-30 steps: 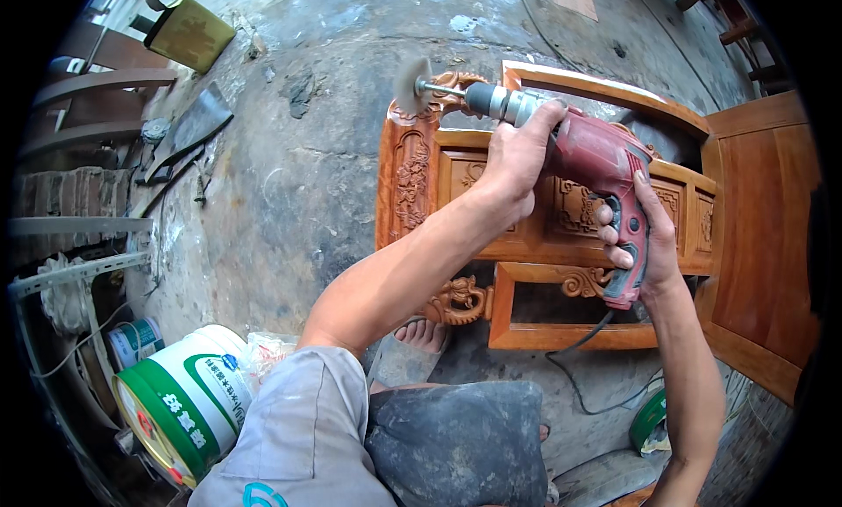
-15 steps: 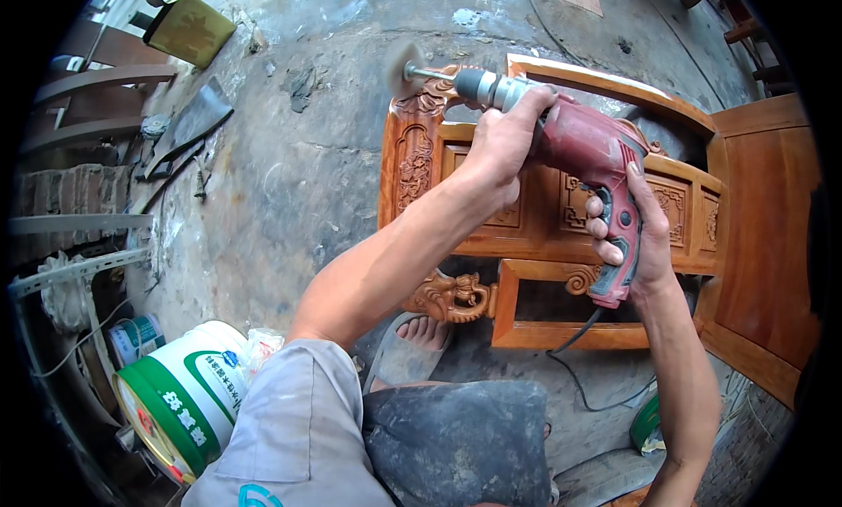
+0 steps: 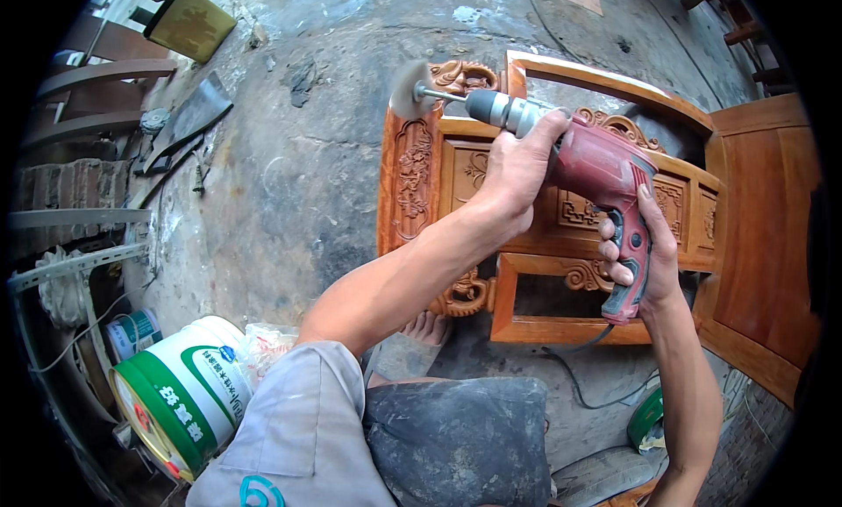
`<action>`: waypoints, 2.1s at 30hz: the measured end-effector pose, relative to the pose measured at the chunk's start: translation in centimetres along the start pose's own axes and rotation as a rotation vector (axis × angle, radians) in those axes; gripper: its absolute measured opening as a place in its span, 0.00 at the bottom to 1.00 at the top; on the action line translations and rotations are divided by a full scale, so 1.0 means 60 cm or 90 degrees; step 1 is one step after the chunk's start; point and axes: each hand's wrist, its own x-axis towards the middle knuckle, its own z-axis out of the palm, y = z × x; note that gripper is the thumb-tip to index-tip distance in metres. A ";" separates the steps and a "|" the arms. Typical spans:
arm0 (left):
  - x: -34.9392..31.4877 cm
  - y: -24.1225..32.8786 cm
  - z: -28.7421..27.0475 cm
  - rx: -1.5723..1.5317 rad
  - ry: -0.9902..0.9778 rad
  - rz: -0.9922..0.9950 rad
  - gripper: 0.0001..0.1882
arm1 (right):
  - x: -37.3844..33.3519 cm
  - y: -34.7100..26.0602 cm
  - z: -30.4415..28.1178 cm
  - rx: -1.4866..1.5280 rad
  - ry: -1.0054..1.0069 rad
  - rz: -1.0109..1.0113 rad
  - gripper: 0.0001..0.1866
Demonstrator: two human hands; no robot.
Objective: The person uses a power drill with a polishing attachment to buff the surface of a wooden chair. They move the tool across the backrest and seat, then stand and continue polishing other parts of the chair before setting the tool down.
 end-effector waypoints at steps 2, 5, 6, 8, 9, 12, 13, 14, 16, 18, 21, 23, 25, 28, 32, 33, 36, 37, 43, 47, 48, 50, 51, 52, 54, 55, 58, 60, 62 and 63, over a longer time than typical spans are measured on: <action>0.002 -0.003 0.001 0.013 -0.023 -0.020 0.13 | -0.006 0.003 -0.002 0.007 0.019 -0.006 0.24; 0.004 -0.007 0.010 0.030 -0.044 -0.037 0.14 | -0.023 0.007 -0.007 0.014 0.028 -0.009 0.24; -0.001 -0.009 0.011 0.029 -0.039 -0.041 0.14 | -0.026 0.011 -0.010 0.017 0.030 -0.007 0.24; -0.001 -0.014 0.010 0.026 -0.037 -0.039 0.16 | -0.022 0.012 -0.014 0.022 0.027 -0.008 0.24; 0.003 -0.015 0.008 0.024 -0.039 -0.033 0.18 | -0.021 0.012 -0.011 0.023 0.027 -0.011 0.24; 0.005 -0.012 -0.005 0.024 -0.026 -0.028 0.20 | -0.013 0.014 0.000 0.030 0.007 -0.012 0.24; 0.004 -0.008 -0.013 0.027 -0.017 -0.029 0.20 | -0.007 0.018 0.006 0.031 -0.003 -0.011 0.24; 0.003 -0.003 -0.022 0.023 -0.014 -0.008 0.21 | -0.001 0.021 0.012 0.031 -0.014 -0.010 0.25; -0.006 0.009 -0.033 0.021 -0.003 -0.004 0.22 | 0.008 0.026 0.021 0.021 -0.015 -0.002 0.25; -0.016 0.022 -0.042 0.035 0.007 -0.021 0.23 | 0.013 0.032 0.031 0.012 -0.017 0.004 0.25; -0.012 0.022 -0.048 0.041 0.006 -0.021 0.24 | 0.013 0.032 0.030 0.027 -0.031 0.004 0.25; -0.012 0.020 -0.050 0.035 0.003 -0.022 0.24 | 0.010 0.031 0.033 0.044 -0.038 0.011 0.25; -0.026 0.020 -0.041 0.017 0.001 -0.037 0.24 | -0.004 0.025 0.039 0.060 -0.030 0.018 0.25; -0.036 0.000 -0.033 -0.010 -0.079 -0.029 0.24 | -0.033 0.013 0.039 0.049 0.023 0.056 0.26; -0.054 -0.024 -0.030 -0.080 -0.129 -0.074 0.23 | -0.054 0.021 -0.012 0.039 0.010 0.064 0.25; -0.059 -0.026 -0.032 -0.095 -0.148 -0.084 0.24 | -0.056 0.019 -0.014 0.039 0.009 0.071 0.25; -0.077 -0.026 -0.028 -0.139 -0.124 -0.128 0.24 | -0.060 0.016 -0.023 0.018 0.009 0.079 0.25; -0.077 -0.025 -0.028 -0.131 -0.145 -0.128 0.25 | -0.061 0.015 -0.024 0.018 0.017 0.080 0.25; -0.102 -0.047 -0.038 -0.111 -0.216 -0.149 0.27 | -0.088 0.018 -0.049 0.010 0.014 0.124 0.24; -0.137 -0.049 -0.032 -0.122 -0.188 -0.201 0.28 | -0.100 0.019 -0.062 -0.012 0.012 0.136 0.23; -0.135 -0.045 -0.032 -0.116 -0.200 -0.206 0.28 | -0.103 0.022 -0.063 -0.018 0.010 0.135 0.23; -0.117 -0.034 -0.031 -0.104 -0.224 -0.218 0.28 | -0.093 0.029 -0.051 0.008 0.041 0.125 0.24; -0.103 -0.033 -0.034 -0.083 -0.247 -0.187 0.29 | -0.087 0.030 -0.046 0.020 0.054 0.121 0.24; -0.095 -0.031 -0.034 -0.071 -0.233 -0.202 0.29 | -0.085 0.028 -0.044 0.024 0.050 0.116 0.24; -0.098 -0.028 -0.031 -0.076 -0.229 -0.199 0.30 | -0.085 0.024 -0.042 0.032 0.044 0.107 0.24; -0.104 -0.032 -0.031 -0.083 -0.224 -0.204 0.30 | -0.089 0.021 -0.047 0.024 0.042 0.121 0.24; -0.147 -0.053 -0.033 -0.150 -0.219 -0.211 0.30 | -0.111 0.015 -0.052 -0.029 0.026 0.164 0.24; -0.173 -0.060 -0.031 -0.121 -0.161 -0.239 0.29 | -0.121 0.020 -0.059 -0.029 0.037 0.175 0.24; -0.167 -0.060 -0.031 -0.124 -0.165 -0.225 0.28 | -0.125 0.028 -0.053 -0.008 0.049 0.162 0.24; -0.151 -0.056 -0.033 -0.122 -0.174 -0.217 0.27 | -0.115 0.029 -0.051 0.003 0.024 0.158 0.25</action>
